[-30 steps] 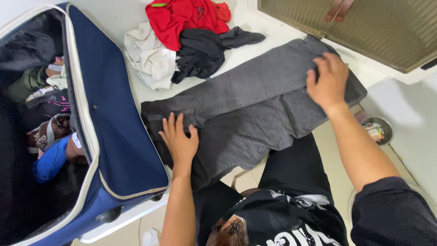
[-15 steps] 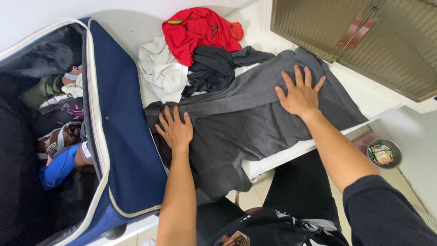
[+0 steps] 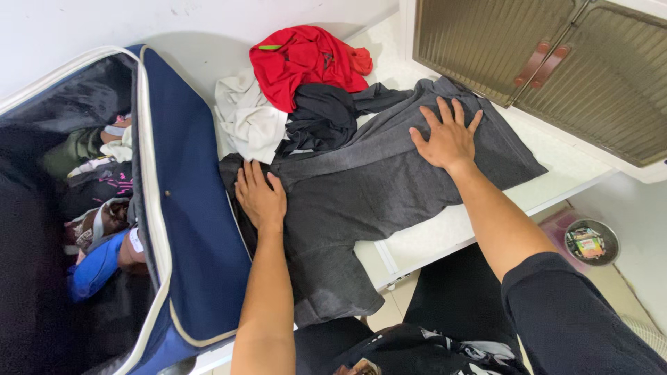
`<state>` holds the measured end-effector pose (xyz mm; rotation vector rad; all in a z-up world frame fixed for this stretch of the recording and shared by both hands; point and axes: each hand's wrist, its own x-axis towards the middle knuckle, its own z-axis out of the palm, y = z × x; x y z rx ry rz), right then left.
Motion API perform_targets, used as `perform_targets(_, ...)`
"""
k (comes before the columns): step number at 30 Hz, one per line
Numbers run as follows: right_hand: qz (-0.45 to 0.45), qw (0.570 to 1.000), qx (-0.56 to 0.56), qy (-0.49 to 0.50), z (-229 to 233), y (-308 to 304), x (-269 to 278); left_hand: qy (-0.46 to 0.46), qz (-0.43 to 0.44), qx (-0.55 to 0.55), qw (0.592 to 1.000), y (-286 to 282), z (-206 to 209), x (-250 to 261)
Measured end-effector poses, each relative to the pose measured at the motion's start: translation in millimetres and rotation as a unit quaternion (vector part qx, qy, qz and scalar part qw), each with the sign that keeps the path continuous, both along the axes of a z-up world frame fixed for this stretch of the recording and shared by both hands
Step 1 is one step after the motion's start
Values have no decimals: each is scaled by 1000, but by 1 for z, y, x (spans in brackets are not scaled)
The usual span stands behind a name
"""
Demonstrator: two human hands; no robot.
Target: The person folds several garments on a white countertop and places them into an open blue suitcase. Items handled include a blue pouch, a dark gray pair of pants, and a black hoodie. The person smooths and folds each item before packing it.
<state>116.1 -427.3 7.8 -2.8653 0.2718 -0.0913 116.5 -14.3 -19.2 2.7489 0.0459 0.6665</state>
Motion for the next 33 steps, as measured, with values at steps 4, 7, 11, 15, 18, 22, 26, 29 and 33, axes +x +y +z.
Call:
perform_targets(4,2,998,14,-56,-6,-6,-1,-90,-23,-33,995,-32,11,-23)
perform_targets(7,18,986,46,-159,-15,-9,-8,-23,-138,-153,978,-75,25,-64)
perform_targets(11,66,964,-23,-255,-26,-27,-30,130,-226,-143,955,-117,44,-144)
perform_targets(15,13,961,-8,-276,-30,-70,-74,184,-242,-82,949,-112,50,-186)
perform_targets(18,-38,959,-81,-270,-28,-95,-114,135,-254,-83,954,-103,48,-195)
perform_targets(22,-68,961,-76,-258,-27,-111,-157,151,-238,-112,953,-95,49,-206)
perform_targets(26,-112,975,-26,-192,-35,-124,-179,186,-242,-89,948,-90,59,-222)
perform_targets(29,-116,981,-46,-150,-35,-137,-184,232,-219,-51,946,-81,70,-237)
perform_targets(33,-133,987,20,-87,-18,-154,-196,231,-238,-130,934,-65,78,-246)
